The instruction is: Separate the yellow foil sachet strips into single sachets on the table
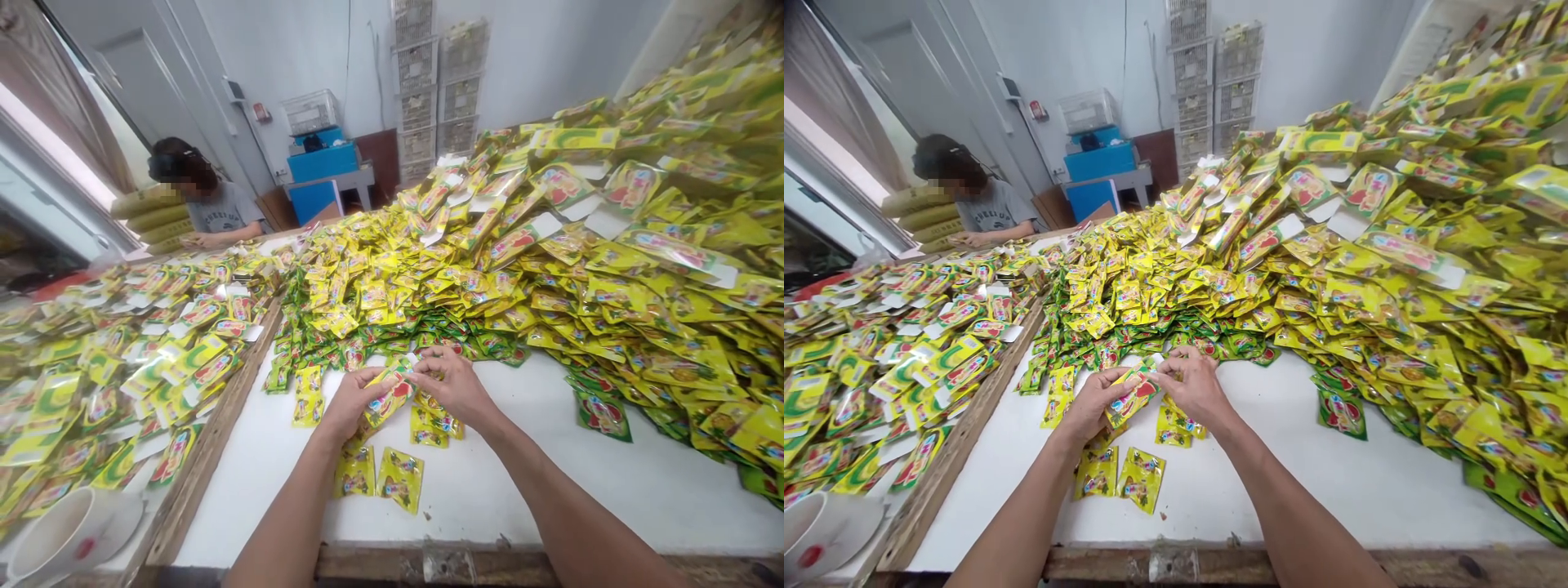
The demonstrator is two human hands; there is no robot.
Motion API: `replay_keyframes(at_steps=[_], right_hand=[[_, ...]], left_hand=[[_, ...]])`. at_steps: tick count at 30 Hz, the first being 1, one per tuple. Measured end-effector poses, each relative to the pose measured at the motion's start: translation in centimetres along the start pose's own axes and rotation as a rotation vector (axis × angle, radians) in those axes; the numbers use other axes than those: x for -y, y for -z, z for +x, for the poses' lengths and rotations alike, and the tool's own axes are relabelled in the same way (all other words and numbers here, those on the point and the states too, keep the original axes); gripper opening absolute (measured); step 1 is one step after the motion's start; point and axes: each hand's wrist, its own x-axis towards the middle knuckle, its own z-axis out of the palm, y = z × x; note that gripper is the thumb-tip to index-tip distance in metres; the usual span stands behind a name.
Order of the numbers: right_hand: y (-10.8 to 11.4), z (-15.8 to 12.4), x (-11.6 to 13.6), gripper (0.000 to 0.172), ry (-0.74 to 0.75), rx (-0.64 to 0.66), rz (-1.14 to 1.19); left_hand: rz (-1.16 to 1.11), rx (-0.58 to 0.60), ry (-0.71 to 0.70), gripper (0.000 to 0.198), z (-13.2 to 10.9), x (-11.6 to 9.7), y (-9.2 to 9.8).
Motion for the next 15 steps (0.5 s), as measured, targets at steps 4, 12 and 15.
replay_keyframes(at_steps=[4,12,15], right_hand=[[-0.4,-0.1,-0.2,0.024,0.022,-0.066,0.065],[-1.9,0.1,-0.9,0.041,-0.087,0.235,0.294],[-2.0,0.1,-1.5,0.042,-0.123,0.288,0.393]], left_hand=[[0.01,-0.006,-0.028,0.035,-0.2,0.1,-0.1],[-0.193,-0.026,0.153,0.044,0.1,0.6,-1.2],[-0.087,0.013,0.256,0.043,0.1,0.0,-0.5]])
